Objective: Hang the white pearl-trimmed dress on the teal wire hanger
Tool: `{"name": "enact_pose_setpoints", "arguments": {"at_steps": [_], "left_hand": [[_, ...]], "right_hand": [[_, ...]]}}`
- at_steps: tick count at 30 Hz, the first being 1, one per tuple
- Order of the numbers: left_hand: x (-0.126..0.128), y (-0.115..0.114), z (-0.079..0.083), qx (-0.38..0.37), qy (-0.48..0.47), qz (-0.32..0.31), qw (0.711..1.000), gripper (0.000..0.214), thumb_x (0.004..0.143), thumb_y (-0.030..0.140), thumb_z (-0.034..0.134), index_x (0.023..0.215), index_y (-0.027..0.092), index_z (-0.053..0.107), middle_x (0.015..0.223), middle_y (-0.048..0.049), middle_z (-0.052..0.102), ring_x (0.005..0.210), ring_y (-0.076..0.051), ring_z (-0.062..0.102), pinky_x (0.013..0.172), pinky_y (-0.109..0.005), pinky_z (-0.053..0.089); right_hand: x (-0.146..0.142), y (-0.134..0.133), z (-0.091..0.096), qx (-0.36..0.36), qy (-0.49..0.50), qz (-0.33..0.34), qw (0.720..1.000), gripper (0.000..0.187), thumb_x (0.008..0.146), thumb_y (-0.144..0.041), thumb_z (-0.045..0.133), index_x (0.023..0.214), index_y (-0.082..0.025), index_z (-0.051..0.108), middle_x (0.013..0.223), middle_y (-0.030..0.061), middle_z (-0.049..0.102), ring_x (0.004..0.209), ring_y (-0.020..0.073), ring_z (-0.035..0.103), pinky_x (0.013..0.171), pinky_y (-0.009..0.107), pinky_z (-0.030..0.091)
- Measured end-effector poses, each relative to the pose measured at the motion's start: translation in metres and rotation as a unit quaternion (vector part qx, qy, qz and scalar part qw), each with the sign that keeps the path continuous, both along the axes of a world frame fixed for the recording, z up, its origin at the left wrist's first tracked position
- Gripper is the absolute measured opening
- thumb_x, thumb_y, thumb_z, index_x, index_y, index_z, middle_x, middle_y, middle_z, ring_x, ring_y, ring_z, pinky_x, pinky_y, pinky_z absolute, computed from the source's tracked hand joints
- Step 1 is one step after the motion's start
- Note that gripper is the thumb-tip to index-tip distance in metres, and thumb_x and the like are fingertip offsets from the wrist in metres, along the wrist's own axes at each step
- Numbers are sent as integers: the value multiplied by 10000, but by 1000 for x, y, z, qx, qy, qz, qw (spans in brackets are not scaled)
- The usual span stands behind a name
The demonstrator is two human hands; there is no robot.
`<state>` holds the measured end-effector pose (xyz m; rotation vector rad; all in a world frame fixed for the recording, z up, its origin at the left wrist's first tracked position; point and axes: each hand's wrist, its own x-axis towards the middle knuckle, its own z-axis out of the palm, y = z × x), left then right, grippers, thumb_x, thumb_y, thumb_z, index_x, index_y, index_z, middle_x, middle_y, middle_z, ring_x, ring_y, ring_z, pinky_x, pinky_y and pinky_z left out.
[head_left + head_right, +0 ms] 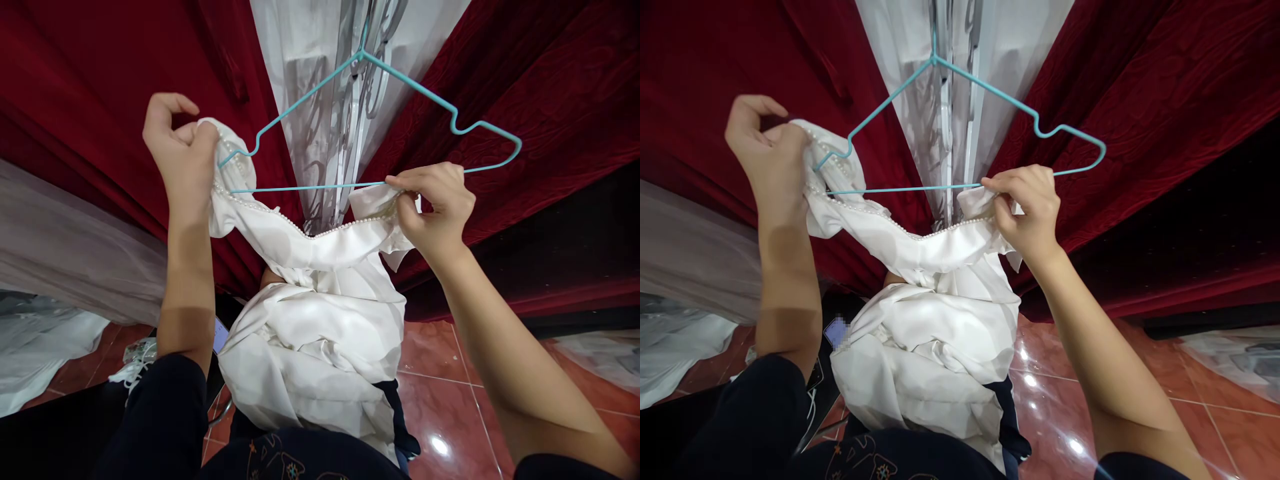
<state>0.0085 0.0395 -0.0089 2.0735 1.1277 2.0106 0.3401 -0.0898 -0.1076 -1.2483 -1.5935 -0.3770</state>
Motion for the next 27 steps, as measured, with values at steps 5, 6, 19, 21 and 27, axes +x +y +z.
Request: {"name": "enact_pose_setpoints", "arguments": {"at_steps": [5, 6, 19, 21, 27], "left_hand": [[34, -36, 14, 1, 78, -96, 992, 372, 968, 585, 754, 1089, 304, 542, 1096, 14, 624, 868, -122, 649, 650, -331, 490], [40, -43, 12, 34, 64, -121, 990, 349, 1001, 614, 697, 1121, 317, 558, 1102, 5, 635, 948, -152, 663, 711, -351, 523], [106, -77, -67, -56, 338, -90, 935, 446, 1028, 0, 394, 1188, 226, 744, 1155, -21, 781, 1034, -229, 687, 940, -382, 438], [104, -77, -61, -72, 339, -88, 934, 443, 1015, -9, 402, 1158, 221, 753, 1099, -21, 785, 1017, -236, 689, 929, -379, 428], [95, -78, -51, -106, 344, -85, 929, 407, 968, -6, 460, 1100, 218, 774, 1057, -14, 791, 997, -252, 679, 919, -380, 415]], "right_hand": [[6, 0, -2, -2, -16, 8, 1000, 264, 917, -221, 547, 1058, -304, 755, 1015, 35, 773, 1000, 256, 719, 979, 517, 493], [7, 1, -2, 4, -22, 15, 1000, 271, 921, -213, 548, 1073, -302, 753, 1022, 34, 771, 998, 251, 718, 982, 512, 492], [19, -5, 7, 181, -49, -18, 982, 186, 852, -239, 703, 1033, -222, 743, 954, 93, 683, 948, 270, 685, 865, 462, 529], [31, -14, 11, 159, 5, -94, 983, 192, 847, -245, 704, 1038, -234, 720, 818, 48, 592, 753, 216, 620, 758, 430, 496], [72, -30, 22, 82, 156, -126, 976, 342, 726, -149, 766, 991, -250, 576, 1070, 70, 608, 538, 54, 427, 450, 271, 265]]}}
